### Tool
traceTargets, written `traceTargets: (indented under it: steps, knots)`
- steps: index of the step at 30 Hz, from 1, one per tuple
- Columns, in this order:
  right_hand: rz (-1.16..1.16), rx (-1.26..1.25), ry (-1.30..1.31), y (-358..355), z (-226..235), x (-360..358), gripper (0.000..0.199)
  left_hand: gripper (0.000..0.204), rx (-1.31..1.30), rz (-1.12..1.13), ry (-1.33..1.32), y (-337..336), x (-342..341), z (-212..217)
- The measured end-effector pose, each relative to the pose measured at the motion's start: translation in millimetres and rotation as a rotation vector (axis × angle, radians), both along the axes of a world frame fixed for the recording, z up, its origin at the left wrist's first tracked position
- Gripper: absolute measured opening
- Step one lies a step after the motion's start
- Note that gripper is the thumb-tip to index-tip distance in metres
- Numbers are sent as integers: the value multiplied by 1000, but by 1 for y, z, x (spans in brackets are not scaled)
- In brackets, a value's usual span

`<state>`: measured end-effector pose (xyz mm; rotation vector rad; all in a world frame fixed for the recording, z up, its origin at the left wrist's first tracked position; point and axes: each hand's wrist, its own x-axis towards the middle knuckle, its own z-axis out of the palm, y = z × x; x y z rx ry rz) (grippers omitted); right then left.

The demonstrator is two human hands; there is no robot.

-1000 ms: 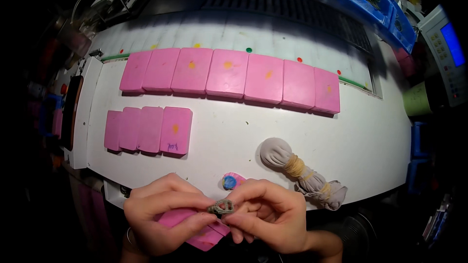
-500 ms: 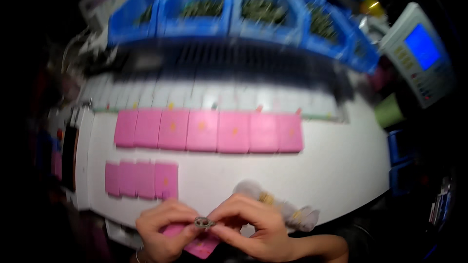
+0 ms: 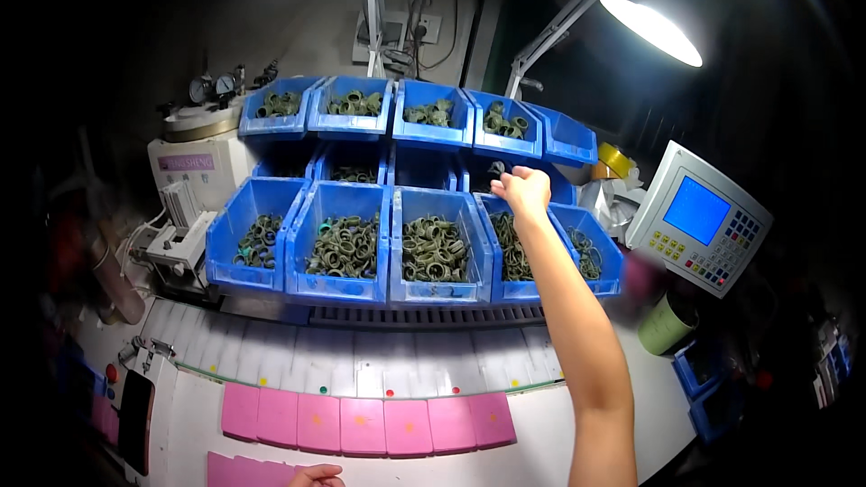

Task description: The person assembles small keychains by placing metal rings into pink plastic molds, wiping the molds with a cloth, and closing them. The person repeatedly opens and closes the molds, places the finished keychains into blue bins, and interacts with a control panel.

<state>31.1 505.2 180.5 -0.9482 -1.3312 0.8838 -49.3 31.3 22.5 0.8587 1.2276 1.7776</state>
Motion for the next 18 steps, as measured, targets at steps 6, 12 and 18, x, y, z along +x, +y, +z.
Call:
traceTargets:
  steps: [6,12,18]
  knots:
    - [919,47,-407,-218,-40,23,18,62,-106,85,-724,-11,1,0]
    - [1311,191,-626,-360,-74,67,23,108,-364,-327,-427,15,12,5]
    - [752,77,-483,-373,-94,79,34,65,-173,-425,-470,-12,23,21]
